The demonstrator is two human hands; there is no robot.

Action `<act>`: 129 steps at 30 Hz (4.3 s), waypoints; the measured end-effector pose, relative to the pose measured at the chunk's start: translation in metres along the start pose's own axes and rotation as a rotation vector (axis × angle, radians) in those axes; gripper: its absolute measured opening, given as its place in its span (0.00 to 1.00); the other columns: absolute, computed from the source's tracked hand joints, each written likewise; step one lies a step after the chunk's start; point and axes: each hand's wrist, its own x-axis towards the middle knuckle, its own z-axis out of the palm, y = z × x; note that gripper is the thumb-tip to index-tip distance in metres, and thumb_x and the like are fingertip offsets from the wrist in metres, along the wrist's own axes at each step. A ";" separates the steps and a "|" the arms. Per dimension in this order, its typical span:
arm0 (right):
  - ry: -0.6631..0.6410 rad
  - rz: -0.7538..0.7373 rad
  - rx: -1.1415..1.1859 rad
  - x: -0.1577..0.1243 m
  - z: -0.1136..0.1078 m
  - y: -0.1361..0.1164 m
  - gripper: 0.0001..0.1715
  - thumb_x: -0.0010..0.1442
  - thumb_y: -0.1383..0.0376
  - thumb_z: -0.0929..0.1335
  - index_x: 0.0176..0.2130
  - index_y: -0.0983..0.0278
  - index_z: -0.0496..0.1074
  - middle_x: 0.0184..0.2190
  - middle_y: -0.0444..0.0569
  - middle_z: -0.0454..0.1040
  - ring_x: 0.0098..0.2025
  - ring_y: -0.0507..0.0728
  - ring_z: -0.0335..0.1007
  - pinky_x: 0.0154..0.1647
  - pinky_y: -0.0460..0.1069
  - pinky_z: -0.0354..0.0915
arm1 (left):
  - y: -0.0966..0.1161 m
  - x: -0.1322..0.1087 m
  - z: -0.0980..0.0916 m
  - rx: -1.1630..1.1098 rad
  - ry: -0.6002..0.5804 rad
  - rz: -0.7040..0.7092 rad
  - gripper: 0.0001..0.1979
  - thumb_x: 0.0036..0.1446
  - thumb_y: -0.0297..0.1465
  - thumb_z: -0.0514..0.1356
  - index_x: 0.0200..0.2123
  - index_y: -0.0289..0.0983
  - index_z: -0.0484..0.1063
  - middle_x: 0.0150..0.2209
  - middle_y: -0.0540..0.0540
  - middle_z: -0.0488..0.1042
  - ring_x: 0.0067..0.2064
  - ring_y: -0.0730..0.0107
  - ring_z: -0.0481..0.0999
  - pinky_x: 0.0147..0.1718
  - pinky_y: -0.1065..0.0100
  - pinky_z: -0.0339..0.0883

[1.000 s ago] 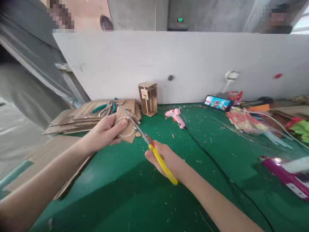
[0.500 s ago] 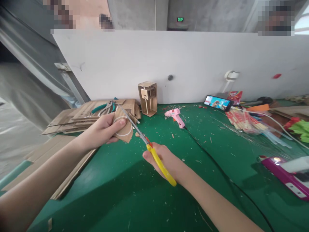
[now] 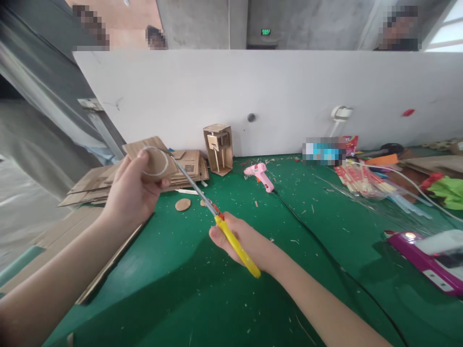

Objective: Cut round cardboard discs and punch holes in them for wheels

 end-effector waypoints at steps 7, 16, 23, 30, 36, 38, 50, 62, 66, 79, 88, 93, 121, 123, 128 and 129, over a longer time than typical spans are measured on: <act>0.108 0.054 0.222 0.008 0.003 0.009 0.31 0.57 0.36 0.57 0.31 0.61 0.60 0.24 0.40 0.53 0.22 0.49 0.50 0.22 0.47 0.56 | -0.002 -0.003 -0.001 0.000 -0.014 -0.083 0.08 0.49 0.27 0.65 0.33 0.40 0.71 0.38 0.50 0.74 0.37 0.72 0.73 0.30 0.71 0.65; 0.175 0.134 0.328 0.008 0.005 0.012 0.35 0.54 0.34 0.57 0.35 0.62 0.62 0.23 0.38 0.53 0.19 0.47 0.48 0.20 0.46 0.55 | -0.016 -0.020 0.008 -0.041 -0.106 -0.153 0.15 0.44 0.27 0.69 0.37 0.36 0.72 0.38 0.48 0.75 0.37 0.71 0.75 0.37 0.67 0.71; 0.096 0.007 0.112 0.007 0.002 0.007 0.31 0.57 0.37 0.57 0.33 0.61 0.60 0.26 0.42 0.56 0.24 0.51 0.54 0.23 0.48 0.58 | -0.008 -0.025 0.013 -0.036 -0.074 -0.165 0.10 0.48 0.30 0.68 0.34 0.35 0.74 0.34 0.48 0.75 0.34 0.75 0.75 0.30 0.74 0.66; 0.059 -0.009 0.023 0.001 0.004 -0.002 0.30 0.59 0.38 0.56 0.35 0.62 0.58 0.26 0.42 0.55 0.27 0.51 0.53 0.26 0.48 0.56 | -0.009 -0.033 0.021 -0.074 -0.069 -0.193 0.08 0.48 0.32 0.67 0.33 0.38 0.74 0.34 0.49 0.74 0.35 0.75 0.72 0.30 0.73 0.64; 0.082 -0.019 0.009 0.001 0.005 -0.004 0.29 0.61 0.39 0.55 0.33 0.62 0.59 0.26 0.42 0.54 0.27 0.52 0.53 0.25 0.48 0.54 | -0.014 -0.042 0.026 -0.092 -0.110 -0.247 0.09 0.48 0.30 0.68 0.32 0.38 0.71 0.29 0.54 0.68 0.29 0.79 0.64 0.25 0.75 0.59; 0.081 -0.016 0.001 0.001 0.005 -0.004 0.29 0.61 0.40 0.55 0.33 0.62 0.59 0.26 0.42 0.55 0.27 0.52 0.54 0.25 0.49 0.55 | -0.014 -0.043 0.027 -0.099 -0.115 -0.250 0.09 0.49 0.30 0.67 0.33 0.38 0.71 0.29 0.54 0.67 0.29 0.79 0.64 0.25 0.75 0.59; 0.106 0.001 0.020 0.002 0.007 0.001 0.28 0.60 0.40 0.57 0.35 0.62 0.59 0.24 0.40 0.55 0.25 0.51 0.53 0.25 0.48 0.55 | -0.020 -0.048 0.029 -0.103 -0.052 -0.270 0.10 0.53 0.35 0.63 0.39 0.42 0.70 0.39 0.49 0.72 0.35 0.74 0.69 0.28 0.73 0.63; 0.122 -0.025 0.023 0.002 0.010 0.014 0.24 0.62 0.43 0.58 0.37 0.62 0.60 0.27 0.42 0.59 0.26 0.51 0.56 0.26 0.48 0.56 | -0.018 -0.045 0.025 -0.030 -0.079 -0.155 0.09 0.52 0.33 0.64 0.36 0.38 0.70 0.35 0.50 0.70 0.33 0.75 0.69 0.30 0.73 0.65; 0.126 -0.012 0.003 0.001 0.008 0.006 0.24 0.63 0.43 0.58 0.36 0.62 0.60 0.28 0.43 0.59 0.27 0.51 0.57 0.27 0.49 0.58 | -0.020 -0.046 0.024 0.022 -0.102 -0.162 0.09 0.53 0.35 0.64 0.34 0.37 0.69 0.31 0.51 0.68 0.30 0.77 0.66 0.27 0.74 0.63; 0.139 -0.006 -0.153 -0.001 0.008 0.003 0.21 0.65 0.47 0.58 0.34 0.61 0.57 0.26 0.42 0.61 0.25 0.52 0.58 0.27 0.50 0.58 | -0.021 -0.047 0.021 0.103 -0.131 -0.131 0.09 0.56 0.36 0.61 0.35 0.38 0.68 0.30 0.52 0.68 0.29 0.77 0.66 0.29 0.73 0.63; 0.176 0.094 -0.258 0.001 0.007 0.004 0.22 0.63 0.46 0.58 0.30 0.61 0.56 0.23 0.42 0.60 0.22 0.51 0.57 0.24 0.49 0.55 | -0.019 -0.044 0.018 0.131 -0.182 -0.156 0.08 0.57 0.35 0.61 0.35 0.36 0.68 0.29 0.51 0.67 0.28 0.78 0.65 0.29 0.74 0.63; 0.206 0.094 -0.242 0.002 0.008 0.007 0.24 0.63 0.45 0.57 0.30 0.61 0.55 0.23 0.42 0.60 0.21 0.51 0.56 0.22 0.49 0.53 | -0.021 -0.044 0.018 0.104 -0.194 -0.154 0.08 0.57 0.34 0.61 0.35 0.36 0.68 0.29 0.52 0.66 0.28 0.78 0.64 0.29 0.74 0.63; 0.216 0.059 -0.189 0.001 0.009 0.007 0.25 0.63 0.43 0.56 0.31 0.60 0.55 0.24 0.43 0.61 0.23 0.52 0.57 0.25 0.50 0.55 | -0.024 -0.043 0.016 0.195 -0.309 -0.137 0.09 0.59 0.35 0.58 0.32 0.36 0.65 0.29 0.51 0.64 0.29 0.75 0.63 0.30 0.70 0.61; 0.195 0.034 -0.163 0.001 0.007 0.008 0.24 0.64 0.44 0.55 0.32 0.60 0.55 0.24 0.42 0.60 0.23 0.52 0.57 0.25 0.50 0.55 | -0.023 -0.043 0.015 0.218 -0.321 -0.129 0.09 0.60 0.35 0.58 0.32 0.36 0.65 0.29 0.50 0.64 0.29 0.75 0.64 0.30 0.70 0.61; 0.168 -0.030 -0.102 0.000 0.007 0.006 0.24 0.64 0.43 0.54 0.34 0.60 0.55 0.26 0.43 0.62 0.25 0.52 0.58 0.25 0.50 0.56 | -0.020 -0.042 0.017 0.270 -0.369 -0.123 0.09 0.61 0.35 0.56 0.32 0.36 0.65 0.28 0.50 0.64 0.29 0.75 0.63 0.31 0.69 0.61; 0.179 -0.025 -0.098 0.000 0.008 0.005 0.25 0.64 0.43 0.53 0.34 0.61 0.55 0.26 0.43 0.61 0.24 0.52 0.57 0.25 0.50 0.55 | -0.019 -0.042 0.017 0.271 -0.377 -0.122 0.09 0.61 0.35 0.56 0.32 0.36 0.65 0.29 0.50 0.65 0.29 0.75 0.63 0.31 0.69 0.61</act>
